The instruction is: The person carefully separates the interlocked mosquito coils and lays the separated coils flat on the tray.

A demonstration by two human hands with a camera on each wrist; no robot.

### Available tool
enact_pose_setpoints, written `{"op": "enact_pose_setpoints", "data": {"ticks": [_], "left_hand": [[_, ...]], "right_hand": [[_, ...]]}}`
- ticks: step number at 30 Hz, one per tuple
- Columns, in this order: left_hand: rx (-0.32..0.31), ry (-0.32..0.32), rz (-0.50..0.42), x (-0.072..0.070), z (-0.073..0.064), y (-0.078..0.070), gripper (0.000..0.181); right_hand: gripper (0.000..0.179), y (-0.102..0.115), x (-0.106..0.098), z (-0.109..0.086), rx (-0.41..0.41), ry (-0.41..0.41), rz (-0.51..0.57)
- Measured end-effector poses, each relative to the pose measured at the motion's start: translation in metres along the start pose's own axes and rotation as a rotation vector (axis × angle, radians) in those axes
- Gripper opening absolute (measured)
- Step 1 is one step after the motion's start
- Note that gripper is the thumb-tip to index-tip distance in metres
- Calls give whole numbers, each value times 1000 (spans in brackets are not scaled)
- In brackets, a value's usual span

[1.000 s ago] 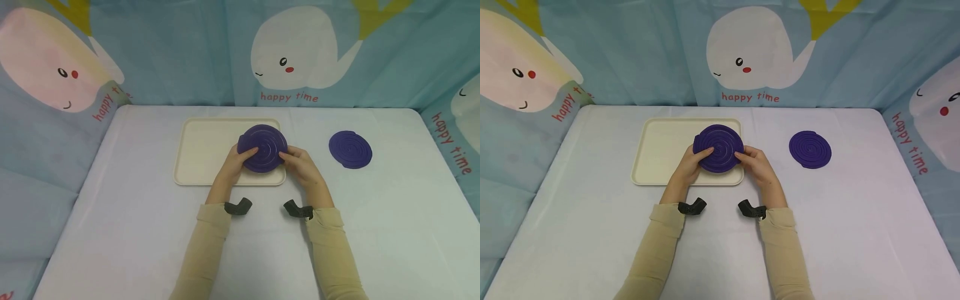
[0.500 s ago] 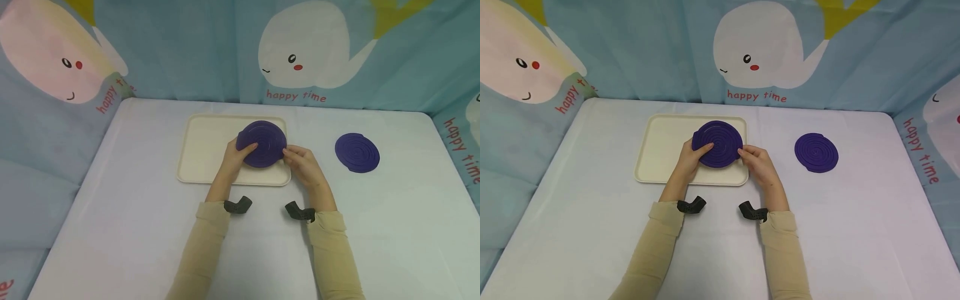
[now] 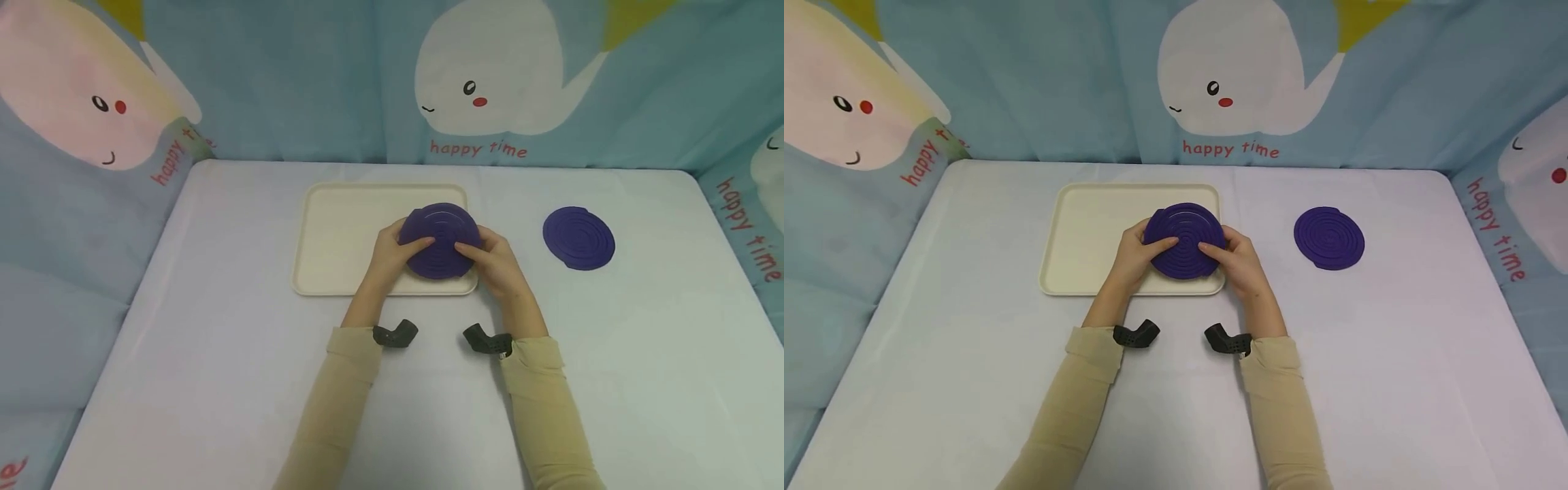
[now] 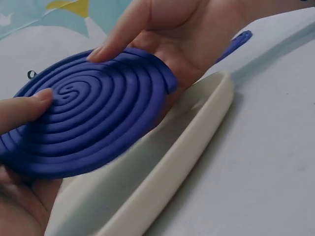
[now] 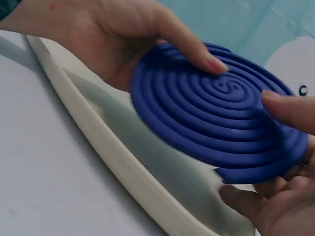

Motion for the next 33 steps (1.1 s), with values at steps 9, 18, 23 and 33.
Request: {"op": "enact_pose_setpoints", "data": {"ticks": [9,18,23,33], "left_hand": [[65,-61,10,1,-1,-6,48],[87,-40,69,4,-4,-6,43],[64,-34,64,6,-4,-6,43],[80,-5,11,10,-3,-10,45]], "right_hand": [[29,-4,8,-1,80,-56,85],[28,-7,6,-2,114,42,18],[24,-8,4,-1,115,49,4],[49,-6,3,1,132,-64,94]]}}
Point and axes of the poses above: each hand's wrist, its own z-axis towards the middle knuckle, its own x-axis out of the palm, y = z × x, the point moved 5 cm from there along z, towards the middle knuckle, and after that the axes turned 8 degrees about -y, right-handed, at the moved point
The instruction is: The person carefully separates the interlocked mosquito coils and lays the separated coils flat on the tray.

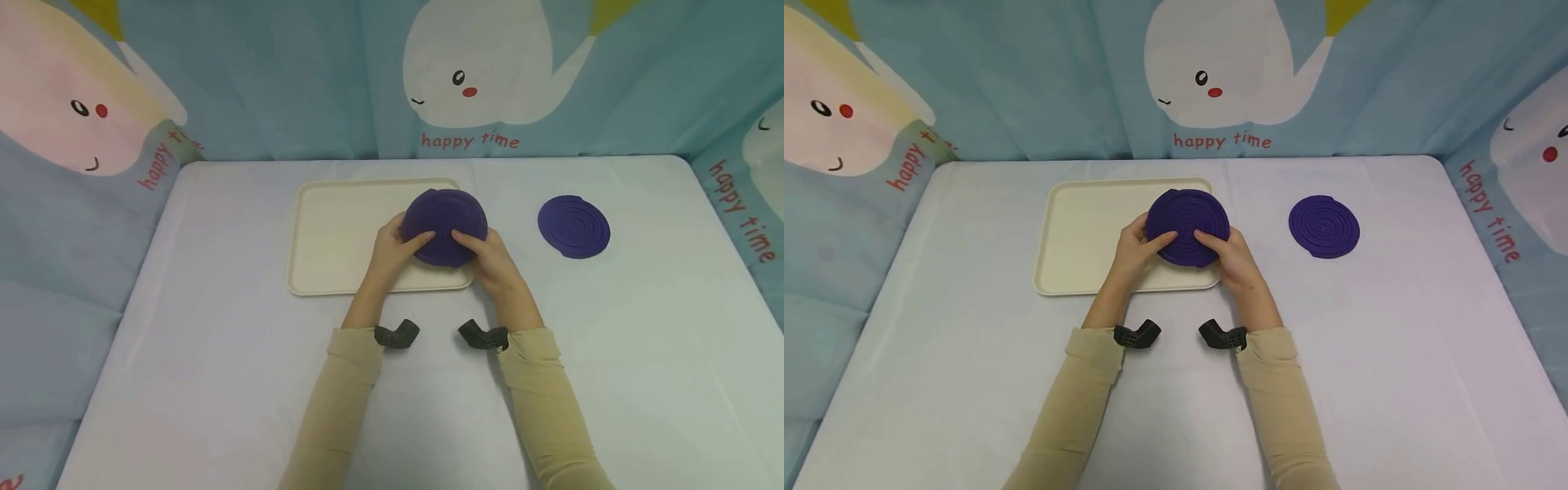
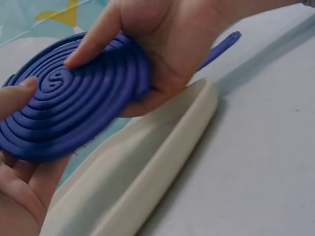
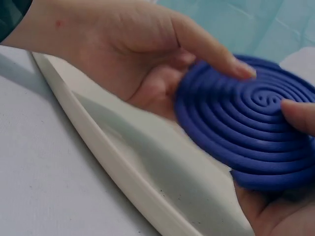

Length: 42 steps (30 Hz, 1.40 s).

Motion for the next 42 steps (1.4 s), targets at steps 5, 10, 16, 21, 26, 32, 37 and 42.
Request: {"op": "enact_pose_setpoints", "data": {"ticks": [5,10,16,21,26,32,37,42], "left_hand": [[-27,-22,99,1,1,3,59],[-28,-69,133,-2,0,2,54],[-72,-144,86,-8,1,8,53],[-90,-234,-3,-17,1,8,51],[-94,-263,-40,-20,2,8,54],[-142,-278,-221,-19,3,10,52],[-203,-199,-324,-13,3,13,54],[-214,-190,-349,-9,3,15,56]], "right_hand": [[53,1,6,-2,-9,-27,-9],[52,-1,10,-3,-18,-20,-35],[49,-1,9,-3,-84,1,-121],[35,2,12,-5,-182,27,-236],[33,6,14,-7,-253,35,-241],[32,9,12,-6,-307,-5,-187],[23,7,10,-4,-286,0,-99],[25,5,12,-4,-288,21,-62]]}}
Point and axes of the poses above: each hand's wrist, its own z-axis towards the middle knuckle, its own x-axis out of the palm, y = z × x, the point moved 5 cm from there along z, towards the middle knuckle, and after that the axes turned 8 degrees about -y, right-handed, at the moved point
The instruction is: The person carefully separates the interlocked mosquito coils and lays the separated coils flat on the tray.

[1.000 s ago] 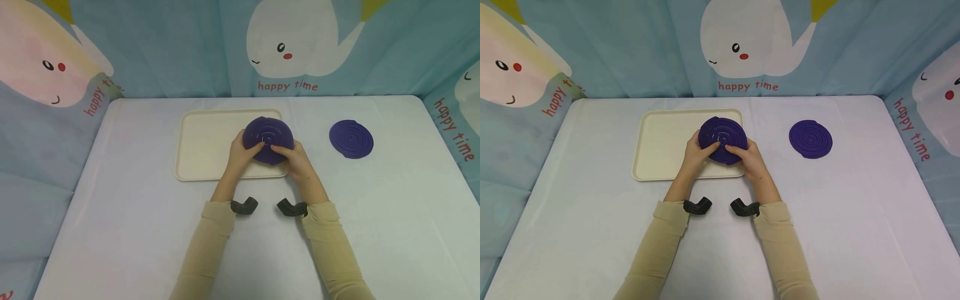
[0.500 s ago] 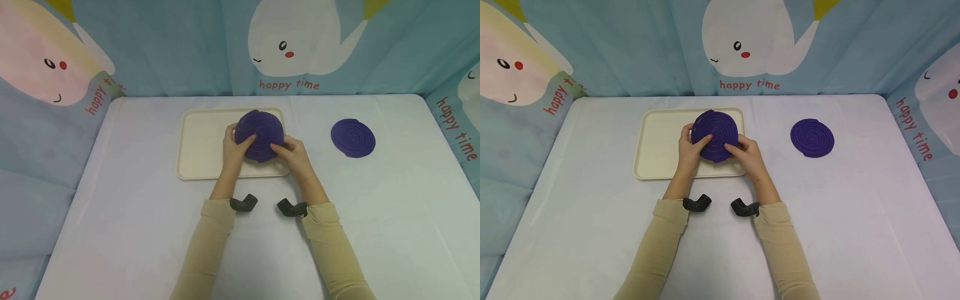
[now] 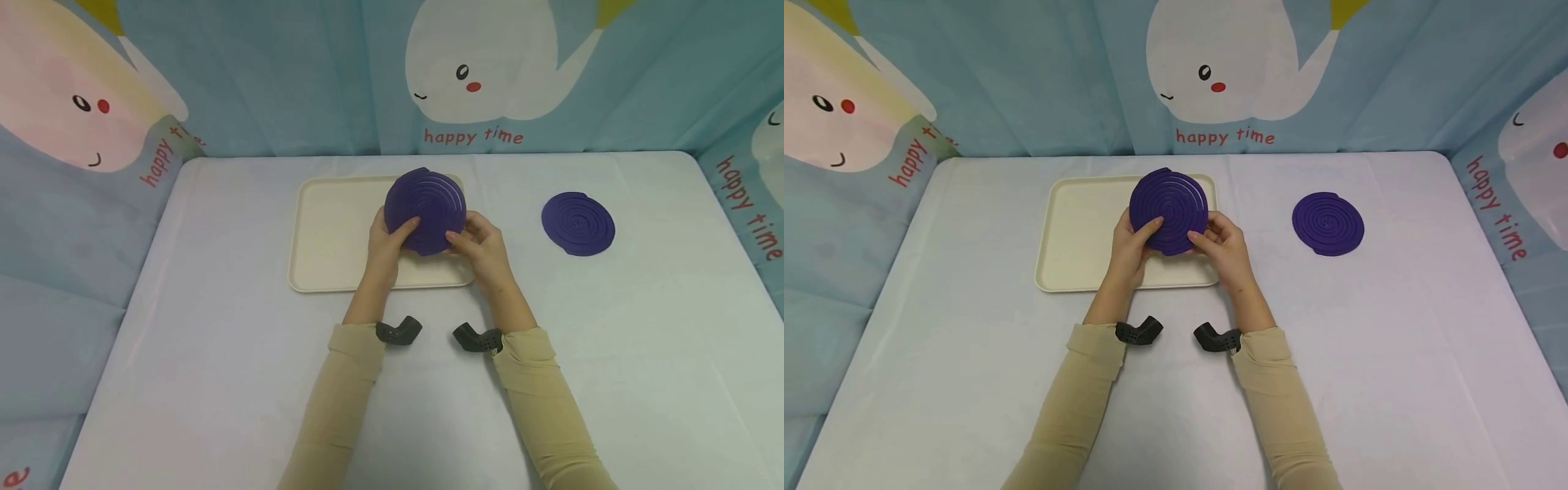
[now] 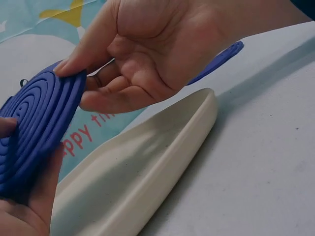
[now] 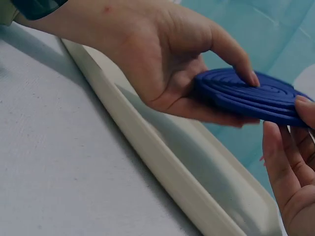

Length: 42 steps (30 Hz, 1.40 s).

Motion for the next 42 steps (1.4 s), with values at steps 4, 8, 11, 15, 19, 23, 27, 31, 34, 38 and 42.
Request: {"op": "enact_pose_setpoints", "data": {"ticks": [4,8,11,15,19,23,27,31,34,38,42], "left_hand": [[20,-33,19,-2,0,-2,56],[20,-58,45,-4,1,-2,55],[59,-95,84,-6,2,-5,54],[95,-147,122,-10,2,-7,52],[95,-173,137,-12,3,-6,49],[124,-204,165,-13,3,-7,46],[150,-231,214,-15,4,-8,46],[150,-244,268,-16,2,-8,46],[144,-254,295,-17,1,-8,46],[148,-263,350,-18,0,-9,46],[166,-239,470,-18,1,-10,44]], "right_hand": [[27,1,4,0,-11,27,-20],[25,2,5,0,-22,33,-40],[18,2,3,0,-35,8,-51],[23,2,2,-1,-64,-35,-60],[28,2,2,-1,-81,-63,-70],[30,1,2,-2,-89,-93,-80],[32,0,1,-2,-97,-132,-81],[29,0,0,-2,-106,-134,-71],[22,0,-1,-3,-107,-113,-51],[17,-1,-2,-3,-89,-75,-26],[29,-4,-4,-2,-51,-72,-39]]}}
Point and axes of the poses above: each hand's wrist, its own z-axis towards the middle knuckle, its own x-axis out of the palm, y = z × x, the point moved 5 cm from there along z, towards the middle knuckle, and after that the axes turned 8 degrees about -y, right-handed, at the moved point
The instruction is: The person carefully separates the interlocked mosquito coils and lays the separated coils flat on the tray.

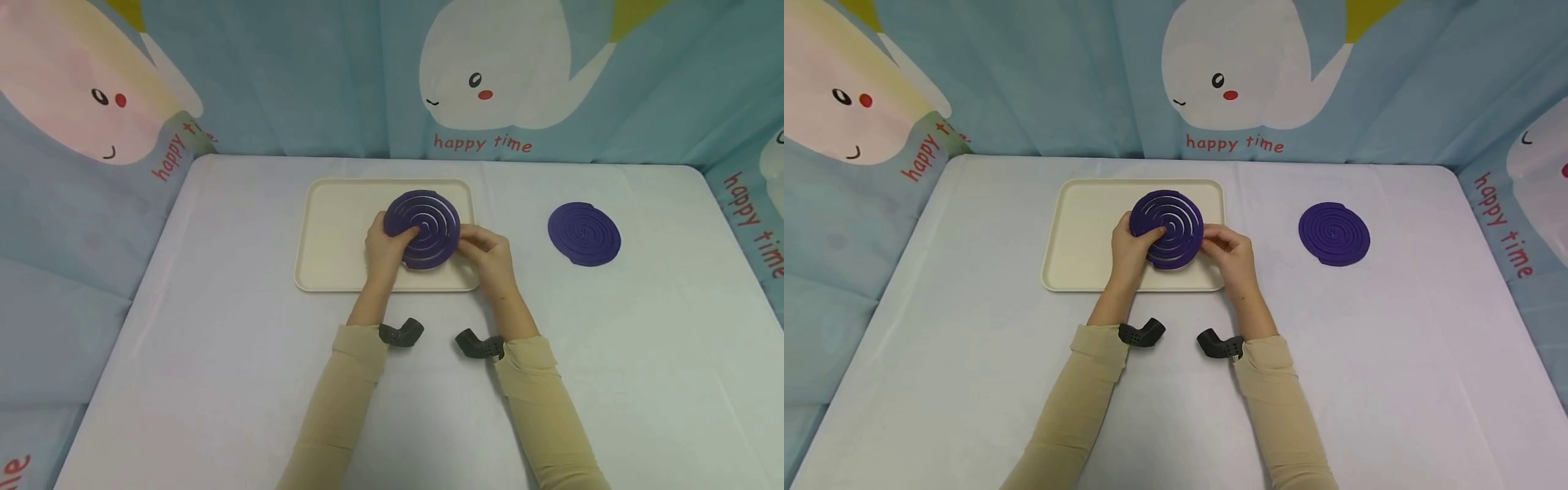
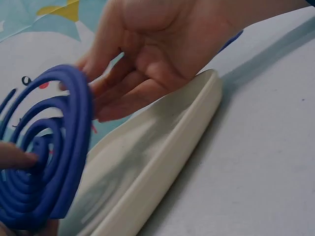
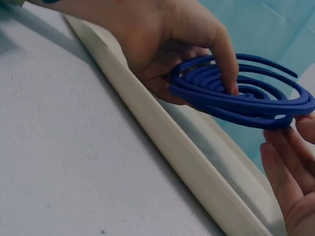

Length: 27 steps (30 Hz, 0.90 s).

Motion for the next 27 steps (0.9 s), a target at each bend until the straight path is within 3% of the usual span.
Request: {"op": "enact_pose_setpoints", "data": {"ticks": [3,8,16,27], "left_hand": [[23,45,54,2,1,-1,43],[46,142,20,4,1,-3,47],[87,263,-67,2,1,-7,43],[72,290,-100,1,-1,-5,41]], "right_hand": [[33,-2,-3,1,33,-33,-40],[25,-3,-8,2,91,-83,-82],[25,-4,-9,6,175,-24,10],[18,-2,-8,3,142,25,-123]]}}
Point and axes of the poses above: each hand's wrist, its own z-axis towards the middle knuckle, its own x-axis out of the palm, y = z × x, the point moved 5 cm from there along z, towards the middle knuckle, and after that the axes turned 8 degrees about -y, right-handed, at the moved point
